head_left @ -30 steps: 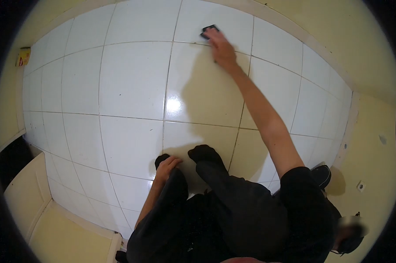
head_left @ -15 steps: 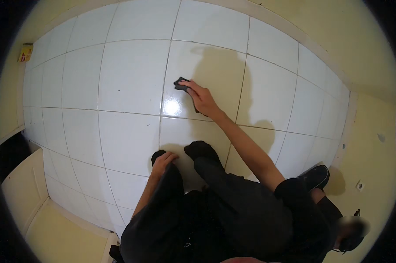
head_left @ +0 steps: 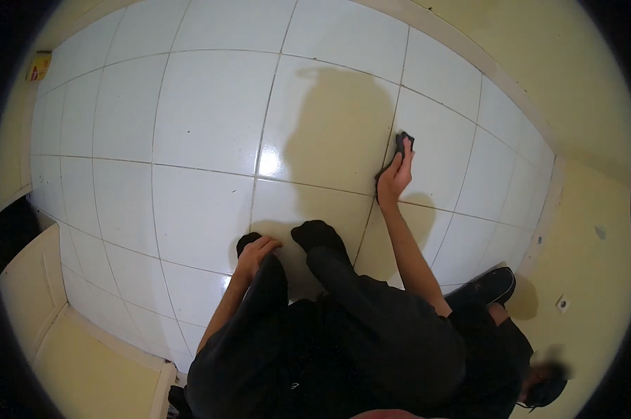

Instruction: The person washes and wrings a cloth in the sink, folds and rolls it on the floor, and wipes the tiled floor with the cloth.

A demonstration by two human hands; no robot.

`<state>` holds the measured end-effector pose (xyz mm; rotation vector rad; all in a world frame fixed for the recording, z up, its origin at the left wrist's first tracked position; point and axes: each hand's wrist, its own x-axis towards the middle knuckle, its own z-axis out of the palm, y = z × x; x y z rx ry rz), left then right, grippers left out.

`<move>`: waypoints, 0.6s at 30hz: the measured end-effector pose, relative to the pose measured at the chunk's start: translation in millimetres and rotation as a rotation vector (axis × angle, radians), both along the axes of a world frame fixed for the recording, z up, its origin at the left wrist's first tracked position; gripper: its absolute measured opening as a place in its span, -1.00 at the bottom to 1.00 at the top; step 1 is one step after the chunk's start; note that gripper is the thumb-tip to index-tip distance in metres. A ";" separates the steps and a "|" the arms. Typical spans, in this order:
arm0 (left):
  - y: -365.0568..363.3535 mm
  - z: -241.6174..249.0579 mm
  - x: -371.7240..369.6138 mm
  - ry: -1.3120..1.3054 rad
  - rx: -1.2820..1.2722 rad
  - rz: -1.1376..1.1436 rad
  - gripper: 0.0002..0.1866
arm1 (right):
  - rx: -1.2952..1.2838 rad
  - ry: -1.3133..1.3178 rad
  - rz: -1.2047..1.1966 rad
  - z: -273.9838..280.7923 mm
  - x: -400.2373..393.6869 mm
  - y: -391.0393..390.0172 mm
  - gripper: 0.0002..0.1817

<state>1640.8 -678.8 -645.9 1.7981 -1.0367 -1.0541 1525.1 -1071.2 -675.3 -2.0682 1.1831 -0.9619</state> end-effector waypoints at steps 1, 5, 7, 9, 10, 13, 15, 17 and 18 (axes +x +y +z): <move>-0.1 0.7 0.6 0.008 -0.004 -0.002 -0.67 | 0.023 -0.037 0.009 -2.0 7.9 -7.3 -0.60; -0.4 0.0 2.7 -0.012 0.004 -0.026 -0.66 | 0.039 -0.062 0.032 0.4 54.6 -45.3 -0.59; -0.4 -0.5 3.2 -0.027 -0.024 -0.032 -0.66 | 0.188 -0.107 0.032 2.1 83.0 -61.7 -0.59; -0.3 -2.0 3.9 -0.032 -0.036 -0.039 -0.66 | 0.183 -0.082 0.192 -5.0 106.6 -77.8 -0.61; 0.3 -2.9 3.6 -0.028 -0.033 -0.042 -0.66 | 0.236 -0.063 0.261 -3.2 120.3 -80.0 -0.62; 0.2 -3.2 2.9 -0.039 -0.032 -0.035 -0.64 | 0.060 -0.064 0.472 -17.4 157.2 -75.5 -0.64; -0.4 -1.2 2.1 -0.038 -0.021 -0.028 -0.62 | 0.118 -0.057 0.571 -17.5 175.4 -58.1 -0.64; -0.8 2.2 2.7 -0.022 0.003 -0.028 -0.60 | 0.151 -0.055 0.714 -11.6 190.0 -39.3 -0.65; -1.8 2.3 2.9 -0.020 -0.007 -0.024 -0.59 | 0.152 -0.058 0.809 -10.1 195.5 -31.1 -0.65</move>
